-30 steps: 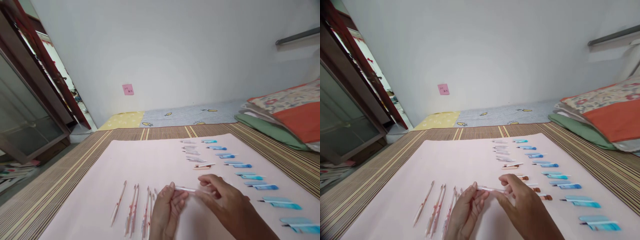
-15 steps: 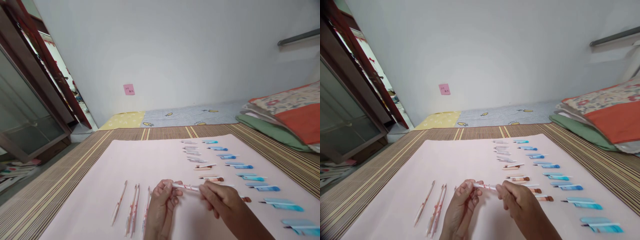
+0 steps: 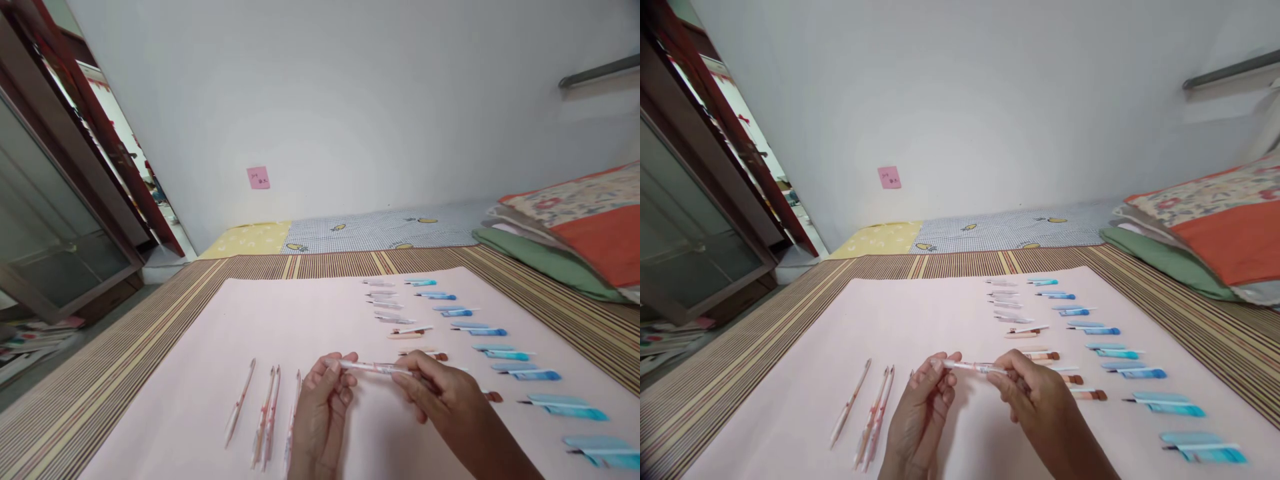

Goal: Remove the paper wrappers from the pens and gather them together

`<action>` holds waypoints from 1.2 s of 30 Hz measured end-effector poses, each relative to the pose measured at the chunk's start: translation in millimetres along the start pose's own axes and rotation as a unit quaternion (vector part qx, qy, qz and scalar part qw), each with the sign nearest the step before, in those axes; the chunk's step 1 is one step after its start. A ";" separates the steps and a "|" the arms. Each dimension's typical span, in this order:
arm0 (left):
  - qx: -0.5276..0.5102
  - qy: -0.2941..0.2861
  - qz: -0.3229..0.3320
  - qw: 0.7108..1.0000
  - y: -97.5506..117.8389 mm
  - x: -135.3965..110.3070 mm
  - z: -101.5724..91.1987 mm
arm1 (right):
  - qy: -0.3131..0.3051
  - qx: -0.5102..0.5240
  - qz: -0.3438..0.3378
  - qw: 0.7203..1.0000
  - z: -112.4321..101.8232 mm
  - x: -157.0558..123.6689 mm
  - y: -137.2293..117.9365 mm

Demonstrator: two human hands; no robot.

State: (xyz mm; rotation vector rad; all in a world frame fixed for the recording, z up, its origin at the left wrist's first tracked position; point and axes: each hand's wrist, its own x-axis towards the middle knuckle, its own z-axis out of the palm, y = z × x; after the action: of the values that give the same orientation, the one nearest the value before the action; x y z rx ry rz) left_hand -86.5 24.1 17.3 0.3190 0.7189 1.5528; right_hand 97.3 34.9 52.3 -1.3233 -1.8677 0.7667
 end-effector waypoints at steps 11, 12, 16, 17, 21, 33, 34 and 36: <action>0.005 0.060 -0.001 0.998 0.1 2.8 0.4 | 0.102 -0.051 -0.156 0.981 8.6 7.9 12.3; 0.005 0.055 -0.006 0.998 0.4 2.8 0.6 | 0.101 -0.054 -0.161 0.980 9.2 7.5 11.6; 0.013 0.015 -0.006 1.000 3.1 2.1 0.5 | 0.038 -0.065 -0.070 0.995 8.3 2.8 5.5; 0.015 0.008 -0.003 1.000 3.6 1.7 0.3 | 0.022 -0.066 -0.040 0.997 7.9 1.9 4.7; 0.014 0.021 0.008 1.000 3.1 0.5 -0.7 | 0.077 -0.059 -0.031 0.995 8.8 3.4 8.4; 0.028 0.038 0.017 0.999 6.8 0.6 -0.8 | -0.027 0.011 0.028 0.999 17.3 2.9 6.0; 0.026 0.043 0.018 0.999 6.7 0.9 -0.8 | -0.011 0.011 0.012 1.000 18.5 3.7 6.7; 0.023 0.046 0.018 0.999 5.9 1.3 -0.7 | 0.029 -0.002 -0.044 0.999 21.4 5.9 9.0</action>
State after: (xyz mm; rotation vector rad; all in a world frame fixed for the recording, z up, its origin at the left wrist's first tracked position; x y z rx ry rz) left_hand -91.8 25.4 20.0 0.2965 0.8258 1.5943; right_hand 83.2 41.7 34.2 -1.2434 -1.8691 0.6739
